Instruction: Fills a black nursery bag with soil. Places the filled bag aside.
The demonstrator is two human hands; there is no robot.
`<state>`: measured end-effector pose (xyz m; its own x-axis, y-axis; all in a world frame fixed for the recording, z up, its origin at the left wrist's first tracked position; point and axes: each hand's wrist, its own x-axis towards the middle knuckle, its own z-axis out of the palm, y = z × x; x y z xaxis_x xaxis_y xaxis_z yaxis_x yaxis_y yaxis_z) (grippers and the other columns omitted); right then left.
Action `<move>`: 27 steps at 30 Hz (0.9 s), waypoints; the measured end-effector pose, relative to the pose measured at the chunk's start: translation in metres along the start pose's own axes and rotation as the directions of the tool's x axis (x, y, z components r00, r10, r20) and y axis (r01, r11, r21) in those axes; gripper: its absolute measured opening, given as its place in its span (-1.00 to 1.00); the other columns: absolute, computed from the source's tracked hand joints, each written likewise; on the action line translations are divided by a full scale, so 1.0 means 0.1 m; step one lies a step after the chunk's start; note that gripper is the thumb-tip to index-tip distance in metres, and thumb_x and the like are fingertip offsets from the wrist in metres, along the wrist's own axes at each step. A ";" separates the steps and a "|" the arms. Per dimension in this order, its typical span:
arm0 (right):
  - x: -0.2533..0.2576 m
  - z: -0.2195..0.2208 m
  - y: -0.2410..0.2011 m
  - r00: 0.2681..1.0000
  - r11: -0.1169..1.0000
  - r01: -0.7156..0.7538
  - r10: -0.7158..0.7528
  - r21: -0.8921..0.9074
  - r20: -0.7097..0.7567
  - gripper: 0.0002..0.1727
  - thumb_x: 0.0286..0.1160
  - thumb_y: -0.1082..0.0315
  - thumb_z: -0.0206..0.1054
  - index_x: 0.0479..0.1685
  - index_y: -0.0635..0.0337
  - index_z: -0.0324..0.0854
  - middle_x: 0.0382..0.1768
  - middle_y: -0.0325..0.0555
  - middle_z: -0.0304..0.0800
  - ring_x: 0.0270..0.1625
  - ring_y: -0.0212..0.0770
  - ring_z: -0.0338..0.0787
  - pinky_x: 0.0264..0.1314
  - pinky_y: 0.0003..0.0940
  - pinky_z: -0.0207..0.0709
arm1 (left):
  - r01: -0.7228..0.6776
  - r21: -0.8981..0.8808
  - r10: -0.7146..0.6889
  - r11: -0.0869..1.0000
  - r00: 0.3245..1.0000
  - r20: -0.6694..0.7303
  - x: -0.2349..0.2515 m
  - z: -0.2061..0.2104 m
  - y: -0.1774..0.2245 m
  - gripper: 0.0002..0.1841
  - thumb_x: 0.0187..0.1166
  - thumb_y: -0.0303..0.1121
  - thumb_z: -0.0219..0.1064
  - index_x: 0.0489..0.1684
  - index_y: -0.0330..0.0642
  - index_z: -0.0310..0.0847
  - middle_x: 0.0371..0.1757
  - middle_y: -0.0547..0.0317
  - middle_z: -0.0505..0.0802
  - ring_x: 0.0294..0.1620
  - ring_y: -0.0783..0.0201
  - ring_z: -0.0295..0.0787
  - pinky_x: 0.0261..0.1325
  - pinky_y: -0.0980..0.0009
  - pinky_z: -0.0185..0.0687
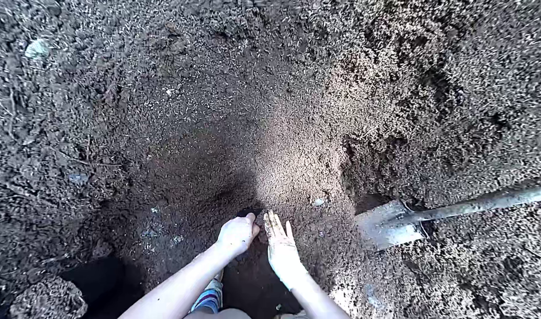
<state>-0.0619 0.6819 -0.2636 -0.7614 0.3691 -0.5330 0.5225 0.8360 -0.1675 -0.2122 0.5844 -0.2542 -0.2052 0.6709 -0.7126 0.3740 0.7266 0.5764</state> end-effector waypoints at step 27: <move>0.39 -0.20 0.51 0.883 0.344 -0.452 0.044 0.823 0.467 -0.22 0.79 -0.27 -0.06 0.88 -0.11 -0.04 0.02 0.13 0.70 -0.36 -0.15 0.72 -0.24 -0.23 0.64 | 0.085 -0.512 -0.056 0.855 0.996 0.071 0.28 -0.10 -0.10 -0.23 0.74 0.22 0.13 0.76 -0.09 0.05 0.28 -0.19 0.69 0.08 0.04 0.69 0.11 0.08 0.59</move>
<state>-0.0729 0.7473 -0.2764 -0.4706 0.1732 -0.8652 0.8395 -0.2139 -0.4995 -0.2305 0.5979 -0.2760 -0.1612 0.6168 -0.7705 -0.1607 0.7538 0.6371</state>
